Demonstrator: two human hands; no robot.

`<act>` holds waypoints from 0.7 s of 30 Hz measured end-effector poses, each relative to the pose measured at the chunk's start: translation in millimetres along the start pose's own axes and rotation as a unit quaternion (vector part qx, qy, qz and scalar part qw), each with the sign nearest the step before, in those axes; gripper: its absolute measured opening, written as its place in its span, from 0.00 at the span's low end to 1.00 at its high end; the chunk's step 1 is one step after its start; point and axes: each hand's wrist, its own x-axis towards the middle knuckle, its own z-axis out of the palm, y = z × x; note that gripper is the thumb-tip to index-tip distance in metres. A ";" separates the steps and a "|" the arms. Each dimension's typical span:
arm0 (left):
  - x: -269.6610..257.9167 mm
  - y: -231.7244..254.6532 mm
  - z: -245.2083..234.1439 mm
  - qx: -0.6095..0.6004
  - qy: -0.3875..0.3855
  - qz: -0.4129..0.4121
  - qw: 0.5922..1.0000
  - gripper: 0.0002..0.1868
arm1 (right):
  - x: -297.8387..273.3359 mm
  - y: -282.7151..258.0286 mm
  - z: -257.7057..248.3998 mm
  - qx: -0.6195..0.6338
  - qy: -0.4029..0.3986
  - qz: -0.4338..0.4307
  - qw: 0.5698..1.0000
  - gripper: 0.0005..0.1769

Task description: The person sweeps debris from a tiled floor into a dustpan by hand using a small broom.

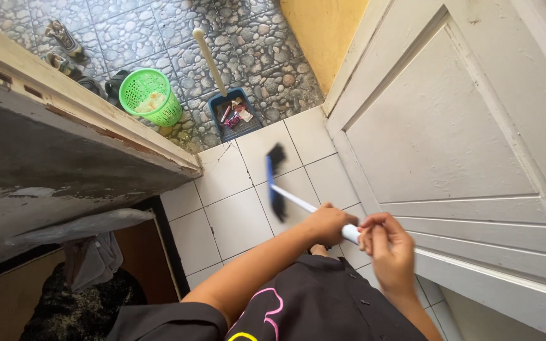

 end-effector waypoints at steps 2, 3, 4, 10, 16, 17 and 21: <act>-16.6 -15.4 -5.7 0.023 -0.021 -0.074 0.997 0.17 | 8.6 27.0 9.0 0.051 -0.004 -0.010 0.999 0.13; -15.3 -21.4 -7.2 0.062 0.026 -0.085 0.994 0.17 | 13.7 38.1 12.3 0.051 -0.008 -0.010 0.999 0.12; -10.4 -28.5 -11.2 0.102 0.074 -0.095 0.987 0.17 | 21.1 46.9 16.3 0.069 -0.007 -0.004 0.998 0.12; -8.4 2.0 -24.1 0.064 0.233 -0.043 0.969 0.11 | 19.3 7.6 6.4 0.003 0.016 -0.009 1.000 0.13; 15.5 47.8 -34.2 -0.040 0.139 -0.007 0.990 0.16 | -2.8 -67.6 -14.3 -0.127 -0.044 -0.058 0.989 0.14; 21.8 43.5 -28.1 -0.048 0.145 0.036 0.988 0.17 | -1.1 -65.3 -9.0 -0.175 -0.034 -0.060 0.982 0.12; 31.0 -2.7 10.7 -0.130 0.128 0.136 0.974 0.15 | 10.2 -31.5 22.7 -0.279 -0.011 -0.037 0.959 0.10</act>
